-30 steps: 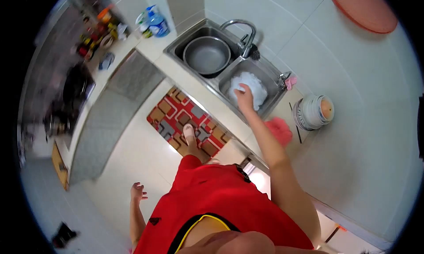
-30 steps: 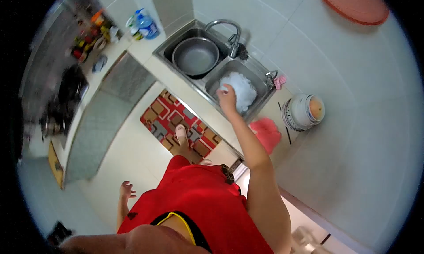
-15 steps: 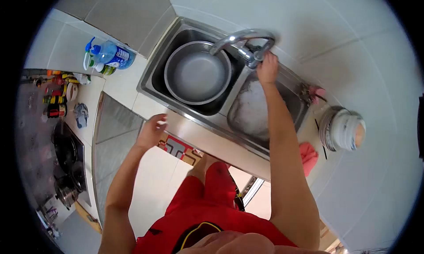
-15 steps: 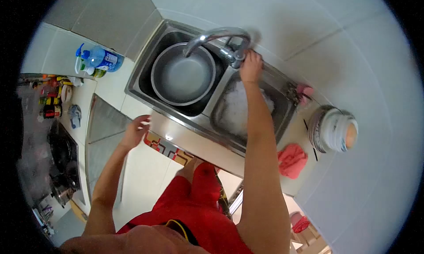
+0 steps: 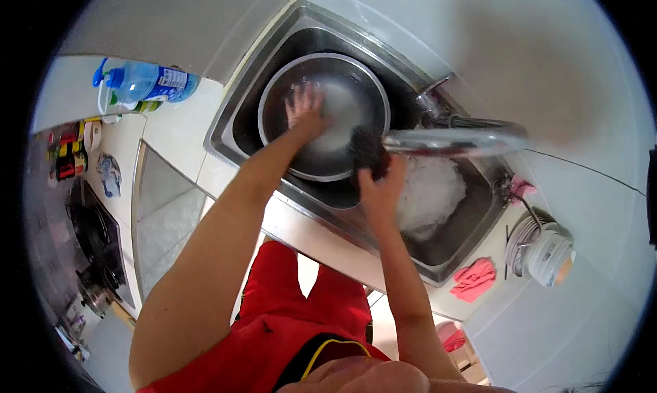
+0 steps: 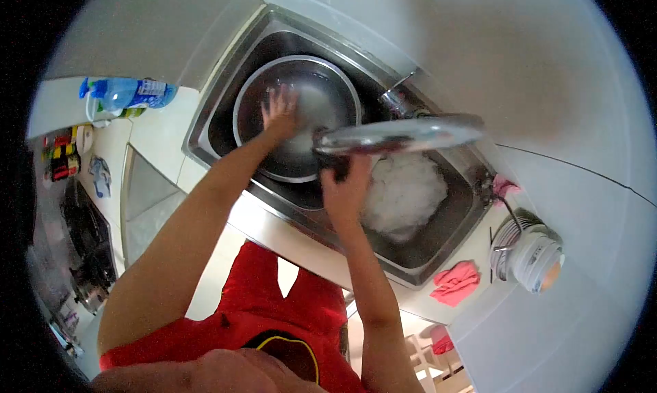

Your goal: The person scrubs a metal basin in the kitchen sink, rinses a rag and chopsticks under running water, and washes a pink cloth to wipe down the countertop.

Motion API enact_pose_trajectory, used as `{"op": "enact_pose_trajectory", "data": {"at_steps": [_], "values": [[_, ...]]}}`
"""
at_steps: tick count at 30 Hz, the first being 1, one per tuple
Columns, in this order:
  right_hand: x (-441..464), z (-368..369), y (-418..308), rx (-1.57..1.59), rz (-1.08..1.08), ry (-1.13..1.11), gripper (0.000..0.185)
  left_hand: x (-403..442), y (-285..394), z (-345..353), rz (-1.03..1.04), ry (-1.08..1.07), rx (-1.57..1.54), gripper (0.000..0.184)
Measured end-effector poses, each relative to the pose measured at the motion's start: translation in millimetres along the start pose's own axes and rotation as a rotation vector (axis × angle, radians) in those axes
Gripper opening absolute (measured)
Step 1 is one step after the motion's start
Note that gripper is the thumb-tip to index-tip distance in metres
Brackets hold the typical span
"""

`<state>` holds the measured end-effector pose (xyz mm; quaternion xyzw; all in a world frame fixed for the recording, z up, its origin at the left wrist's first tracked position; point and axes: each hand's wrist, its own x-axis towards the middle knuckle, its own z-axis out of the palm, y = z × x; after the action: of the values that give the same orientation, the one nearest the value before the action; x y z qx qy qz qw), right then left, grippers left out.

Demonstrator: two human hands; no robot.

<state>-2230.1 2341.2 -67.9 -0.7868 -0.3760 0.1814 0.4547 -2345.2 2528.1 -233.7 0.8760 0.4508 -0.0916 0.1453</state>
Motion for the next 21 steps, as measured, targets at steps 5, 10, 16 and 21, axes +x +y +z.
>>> {"op": "enact_pose_trajectory", "data": {"at_steps": [5,10,16,21], "values": [[63.3,112.1,45.0,-0.535,-0.079,-0.099,0.049,11.4,-1.9,-19.0,0.368,-0.208,0.205,0.052],[73.4,202.3,70.1,-0.646,0.286,-0.013,0.049,-26.0,-38.9,-92.5,0.325,-0.22,0.162,0.059],[104.4,256.5,86.7,-0.736,0.051,-0.228,0.052,-66.2,-69.5,-128.7,-0.005,-0.027,-0.32,0.072],[120.7,282.9,71.4,-0.687,0.28,0.184,0.047,-52.9,-82.8,-119.9,-0.446,-0.249,-0.832,0.068]]}}
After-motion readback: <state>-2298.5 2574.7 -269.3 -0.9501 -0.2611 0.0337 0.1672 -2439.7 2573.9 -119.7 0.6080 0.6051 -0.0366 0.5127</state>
